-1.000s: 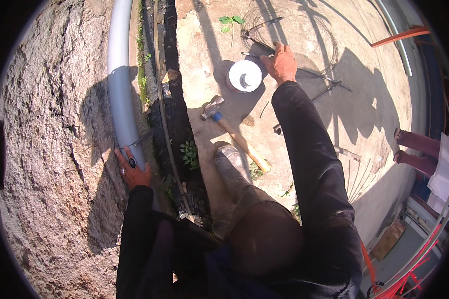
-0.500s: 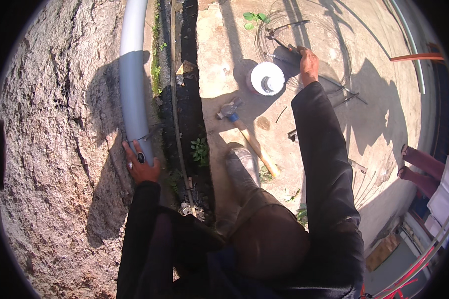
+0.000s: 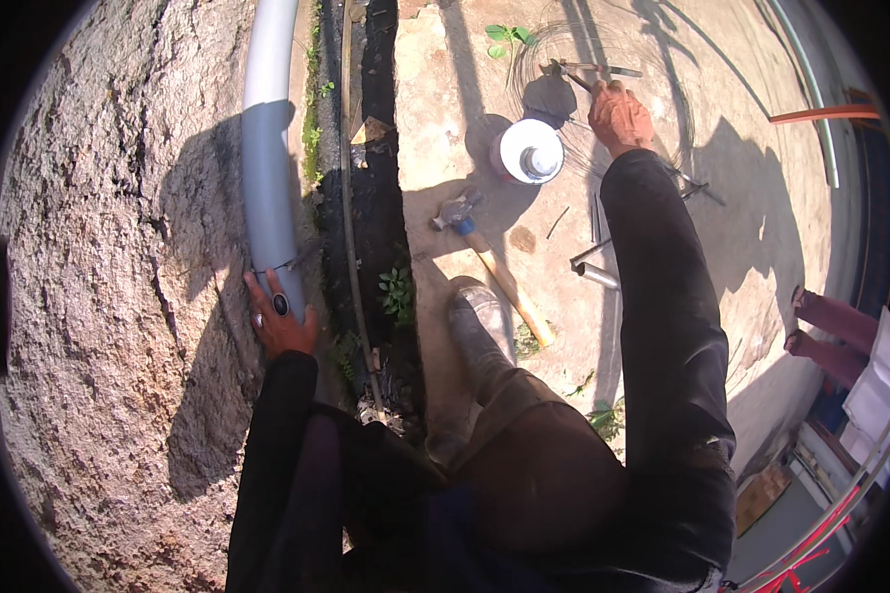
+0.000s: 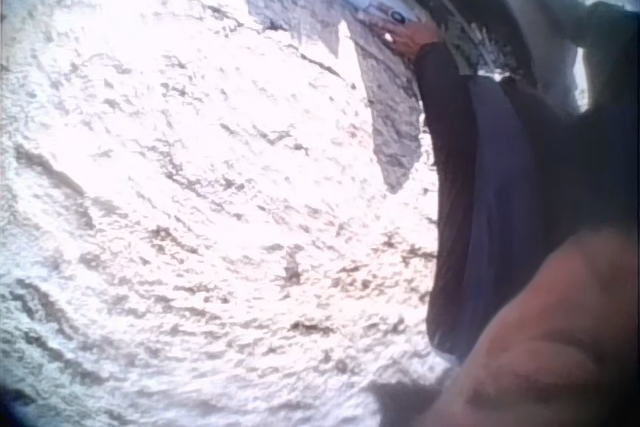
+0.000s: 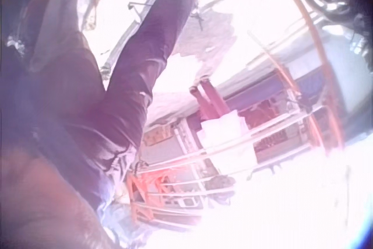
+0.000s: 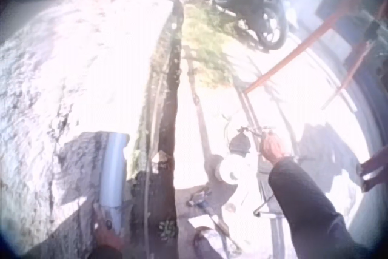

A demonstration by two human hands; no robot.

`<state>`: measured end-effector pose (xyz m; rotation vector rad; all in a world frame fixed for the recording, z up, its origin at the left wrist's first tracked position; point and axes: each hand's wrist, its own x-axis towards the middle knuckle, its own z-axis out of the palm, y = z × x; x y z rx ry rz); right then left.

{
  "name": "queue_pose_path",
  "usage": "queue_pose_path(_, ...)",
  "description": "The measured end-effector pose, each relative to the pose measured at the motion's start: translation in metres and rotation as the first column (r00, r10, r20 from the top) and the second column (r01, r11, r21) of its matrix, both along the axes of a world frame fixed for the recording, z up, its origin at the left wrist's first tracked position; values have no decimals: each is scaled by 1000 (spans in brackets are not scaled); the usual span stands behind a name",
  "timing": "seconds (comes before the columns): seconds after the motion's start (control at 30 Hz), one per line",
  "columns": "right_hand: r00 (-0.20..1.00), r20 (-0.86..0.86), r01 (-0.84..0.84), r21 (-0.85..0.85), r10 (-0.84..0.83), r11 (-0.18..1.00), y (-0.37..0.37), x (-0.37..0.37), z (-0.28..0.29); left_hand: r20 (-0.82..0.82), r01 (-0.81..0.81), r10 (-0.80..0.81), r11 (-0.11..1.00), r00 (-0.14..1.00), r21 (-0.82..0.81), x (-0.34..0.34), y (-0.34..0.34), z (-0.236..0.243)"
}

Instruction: The person secures a pipe to a wall using a metal strap, hammering a nail into the wall and then tightening the strap with wire and pliers.

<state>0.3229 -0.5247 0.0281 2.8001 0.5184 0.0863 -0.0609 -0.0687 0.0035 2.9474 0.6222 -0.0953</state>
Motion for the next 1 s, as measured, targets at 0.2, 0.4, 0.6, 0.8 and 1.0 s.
queue_pose_path(0.2,860,-42,460,494,-509,738,-54,-46,35,-73,-57,61,997,995,56,-3,4,4)
queue_pose_path(0.4,787,-227,161,973,-574,-164,-82,-169,9,-83,-17,14,999,996,-29,1,9,-3)
queue_pose_path(0.6,976,17,-62,977,-216,-202,47,-194,95,-141,-60,55,998,988,-29,-9,17,2)
queue_pose_path(0.8,908,-276,299,954,315,-28,147,-183,125,-107,-34,34,999,994,3,-9,13,-6)
queue_pose_path(1.0,789,-230,-483,342,570,806,232,-201,35,-101,-28,25,999,995,-29,-8,12,-8)
